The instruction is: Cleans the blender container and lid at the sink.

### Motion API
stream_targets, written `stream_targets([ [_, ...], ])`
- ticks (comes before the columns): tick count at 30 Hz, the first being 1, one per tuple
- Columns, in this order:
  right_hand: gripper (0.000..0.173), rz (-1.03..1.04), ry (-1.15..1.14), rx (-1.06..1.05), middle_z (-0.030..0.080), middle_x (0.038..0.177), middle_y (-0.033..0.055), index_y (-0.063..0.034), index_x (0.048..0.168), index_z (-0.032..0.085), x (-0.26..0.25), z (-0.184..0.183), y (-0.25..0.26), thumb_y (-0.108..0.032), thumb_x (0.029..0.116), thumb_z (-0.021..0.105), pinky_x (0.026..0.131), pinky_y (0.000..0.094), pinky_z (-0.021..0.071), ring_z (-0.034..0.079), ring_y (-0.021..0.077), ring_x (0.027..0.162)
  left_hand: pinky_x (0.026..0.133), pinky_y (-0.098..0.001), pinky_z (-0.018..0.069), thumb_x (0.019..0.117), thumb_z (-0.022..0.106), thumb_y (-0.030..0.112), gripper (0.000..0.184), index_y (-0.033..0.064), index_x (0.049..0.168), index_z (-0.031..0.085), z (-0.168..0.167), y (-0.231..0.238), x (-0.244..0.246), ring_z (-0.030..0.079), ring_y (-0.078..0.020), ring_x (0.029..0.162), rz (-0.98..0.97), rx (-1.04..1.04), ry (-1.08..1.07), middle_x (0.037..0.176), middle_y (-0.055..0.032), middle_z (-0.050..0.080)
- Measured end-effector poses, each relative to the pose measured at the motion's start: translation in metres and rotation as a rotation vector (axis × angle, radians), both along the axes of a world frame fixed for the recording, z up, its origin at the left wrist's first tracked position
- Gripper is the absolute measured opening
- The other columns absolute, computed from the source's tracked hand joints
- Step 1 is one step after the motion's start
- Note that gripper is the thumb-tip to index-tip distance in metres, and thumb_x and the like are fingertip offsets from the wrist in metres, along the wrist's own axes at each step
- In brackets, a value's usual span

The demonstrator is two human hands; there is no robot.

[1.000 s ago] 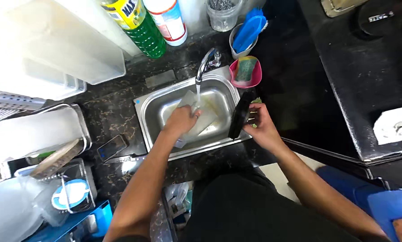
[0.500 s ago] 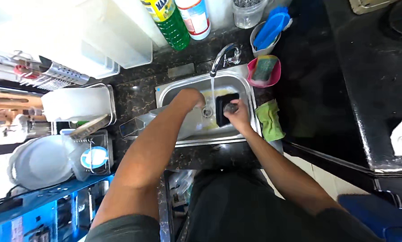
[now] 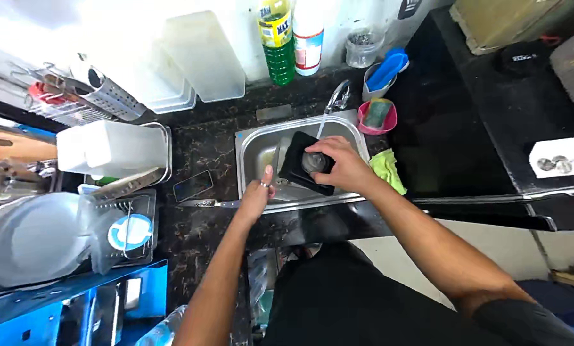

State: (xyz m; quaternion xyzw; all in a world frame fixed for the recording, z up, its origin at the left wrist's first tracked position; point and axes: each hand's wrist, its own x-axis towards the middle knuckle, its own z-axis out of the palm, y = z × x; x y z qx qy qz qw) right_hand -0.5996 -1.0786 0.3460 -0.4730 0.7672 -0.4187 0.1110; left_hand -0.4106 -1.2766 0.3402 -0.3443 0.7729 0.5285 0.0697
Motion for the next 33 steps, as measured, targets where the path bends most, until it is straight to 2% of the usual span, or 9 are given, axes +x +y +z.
stream_targets([
  [13, 0.052, 0.228, 0.242, 0.076, 0.068, 0.122, -0.0010, -0.0229, 0.125, 0.073, 0.037, 0.006, -0.010, -0.037, 0.0759, 0.084, 0.107, 0.0415, 0.0485, 0.054, 0.0201, 0.129, 0.059, -0.0269, 0.0470, 0.1051, 0.027, 0.056, 0.062, 0.0200, 0.063, 0.055, -0.013, 0.019, 0.048, 0.054, -0.0047, 0.057, 0.186, 0.052, 0.252, 0.057, 0.0101, 0.053],
  [17, 0.048, 0.293, 0.061, 0.124, 0.062, 0.135, 0.0011, -0.0257, 0.128, 0.072, 0.025, -0.002, -0.013, -0.042, 0.0837, 0.081, 0.111, 0.0440, 0.0453, 0.048, 0.0204, 0.136, 0.058, -0.0271, 0.0457, 0.1043, 0.032, 0.055, 0.059, 0.0191, 0.064, 0.056, -0.012, 0.025, 0.047, 0.052, -0.0045, 0.056, 0.201, 0.046, 0.218, 0.057, 0.0101, 0.052],
  [19, 0.035, 0.233, -0.162, 0.105, 0.060, 0.139, 0.0037, -0.0183, 0.121, 0.075, 0.004, -0.002, -0.007, -0.036, 0.0907, 0.077, 0.111, 0.0445, 0.0469, 0.051, 0.0189, 0.134, 0.057, -0.0272, 0.0458, 0.1043, 0.033, 0.055, 0.059, 0.0191, 0.064, 0.056, -0.013, 0.026, 0.047, 0.052, -0.0044, 0.056, 0.237, 0.057, 0.218, 0.057, 0.0101, 0.052],
  [21, 0.025, -0.028, -0.199, 0.086, 0.071, 0.117, 0.0094, -0.0080, 0.120, 0.072, -0.045, -0.021, 0.001, -0.016, 0.0963, 0.067, 0.095, 0.0443, 0.0573, 0.069, 0.0204, 0.107, 0.058, -0.0264, 0.0481, 0.1033, 0.035, 0.056, 0.058, 0.0194, 0.065, 0.058, -0.013, 0.030, 0.044, 0.054, -0.0030, 0.057, 0.276, 0.058, 0.257, 0.058, 0.0113, 0.053],
  [23, 0.050, -0.226, -0.099, 0.303, 0.068, 0.116, 0.0215, -0.0122, 0.143, 0.056, -0.108, -0.051, -0.005, -0.009, 0.0943, 0.065, 0.086, 0.0600, 0.0560, 0.068, 0.0378, 0.100, 0.061, -0.0265, 0.0513, 0.1028, 0.039, 0.051, 0.053, 0.0163, 0.069, 0.061, -0.010, 0.038, 0.050, 0.055, -0.0017, 0.060, 0.322, 0.061, 0.284, 0.062, 0.0110, 0.055],
  [24, 0.064, -0.228, -0.054, 0.429, 0.060, 0.131, 0.0284, -0.0095, 0.149, 0.048, -0.137, -0.066, -0.018, -0.005, 0.0891, 0.069, 0.092, 0.0710, 0.0503, 0.061, 0.0492, 0.115, 0.062, -0.0265, 0.0522, 0.1028, 0.040, 0.049, 0.051, 0.0151, 0.070, 0.061, -0.010, 0.041, 0.054, 0.056, -0.0015, 0.061, 0.344, 0.067, 0.301, 0.064, 0.0105, 0.055],
  [26, 0.053, -0.116, 0.142, 0.557, 0.049, 0.144, 0.0319, 0.0018, 0.137, 0.059, -0.187, -0.099, -0.046, -0.004, 0.0861, 0.072, 0.098, 0.0774, 0.0424, 0.049, 0.0565, 0.129, 0.061, -0.0265, 0.0511, 0.1027, 0.042, 0.051, 0.054, 0.0122, 0.071, 0.062, -0.013, 0.046, 0.061, 0.056, -0.0022, 0.061, 0.386, 0.074, 0.336, 0.065, 0.0083, 0.056],
  [29, 0.043, 0.098, 0.422, 0.697, 0.045, 0.153, 0.0264, -0.0048, 0.135, 0.064, -0.240, -0.130, -0.077, -0.008, 0.0918, 0.071, 0.102, 0.0741, 0.0425, 0.048, 0.0518, 0.134, 0.057, -0.0222, 0.0483, 0.1013, 0.040, 0.061, 0.061, 0.0128, 0.071, 0.060, -0.013, 0.055, 0.070, 0.053, -0.0005, 0.060, 0.450, 0.089, 0.418, 0.066, 0.0089, 0.055],
  [33, 0.028, 0.240, 0.559, 0.982, 0.062, 0.117, 0.0346, 0.0046, 0.115, 0.067, -0.242, -0.111, -0.118, -0.001, 0.0881, 0.073, 0.081, 0.0738, 0.0501, 0.062, 0.0560, 0.106, 0.063, -0.0226, 0.0507, 0.0988, 0.037, 0.071, 0.070, 0.0122, 0.072, 0.062, -0.020, 0.069, 0.092, 0.057, -0.0016, 0.068, 0.540, 0.065, 0.567, 0.071, 0.0061, 0.058],
])
